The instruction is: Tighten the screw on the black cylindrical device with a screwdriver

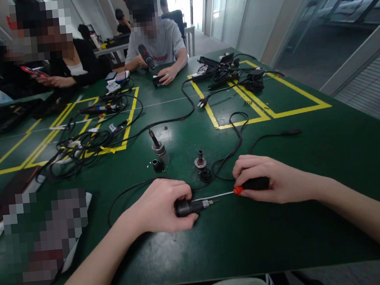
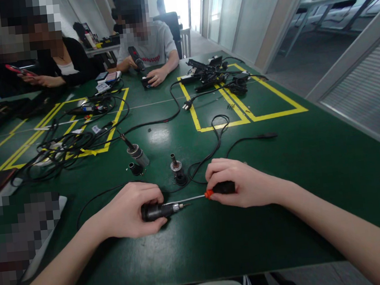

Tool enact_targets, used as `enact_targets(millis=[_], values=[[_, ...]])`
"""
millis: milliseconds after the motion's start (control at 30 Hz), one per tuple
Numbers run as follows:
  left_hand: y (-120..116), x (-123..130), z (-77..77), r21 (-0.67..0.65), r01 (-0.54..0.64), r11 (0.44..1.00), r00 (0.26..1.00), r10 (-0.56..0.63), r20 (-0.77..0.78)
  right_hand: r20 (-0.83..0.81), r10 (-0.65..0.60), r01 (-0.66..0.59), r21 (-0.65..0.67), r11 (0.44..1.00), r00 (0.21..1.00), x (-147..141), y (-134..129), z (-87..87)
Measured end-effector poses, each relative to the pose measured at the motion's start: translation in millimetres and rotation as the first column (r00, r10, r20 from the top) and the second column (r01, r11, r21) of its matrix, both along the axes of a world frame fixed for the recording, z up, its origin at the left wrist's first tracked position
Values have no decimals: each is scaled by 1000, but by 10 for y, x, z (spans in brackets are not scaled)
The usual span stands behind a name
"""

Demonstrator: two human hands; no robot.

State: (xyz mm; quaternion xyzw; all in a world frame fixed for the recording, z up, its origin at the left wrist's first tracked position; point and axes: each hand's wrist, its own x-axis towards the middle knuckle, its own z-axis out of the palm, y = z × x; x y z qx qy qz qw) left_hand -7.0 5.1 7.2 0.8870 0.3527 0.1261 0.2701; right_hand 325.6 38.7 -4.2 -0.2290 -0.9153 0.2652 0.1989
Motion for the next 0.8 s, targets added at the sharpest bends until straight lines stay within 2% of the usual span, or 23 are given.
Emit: enact_targets(millis=[200,367,567,800], values=[[5,0,0,-3,6,1000,1000,-6,-3,-37,-6,7,8,1000,999,8,-10,-34],[11,1,2,-3,1,1000,1000,-1,-10,-78,-8,6,-36,999,997,22,-9,-21],[-2,-5,9,-5,-2,1000,1000,2,-16,-53,-65,51,-234,971,996,12,-45,38],[2,5,15,8,3,1000,1000,-2,-26,-105,-140,98,-331,938,985,-37,-64,13]])
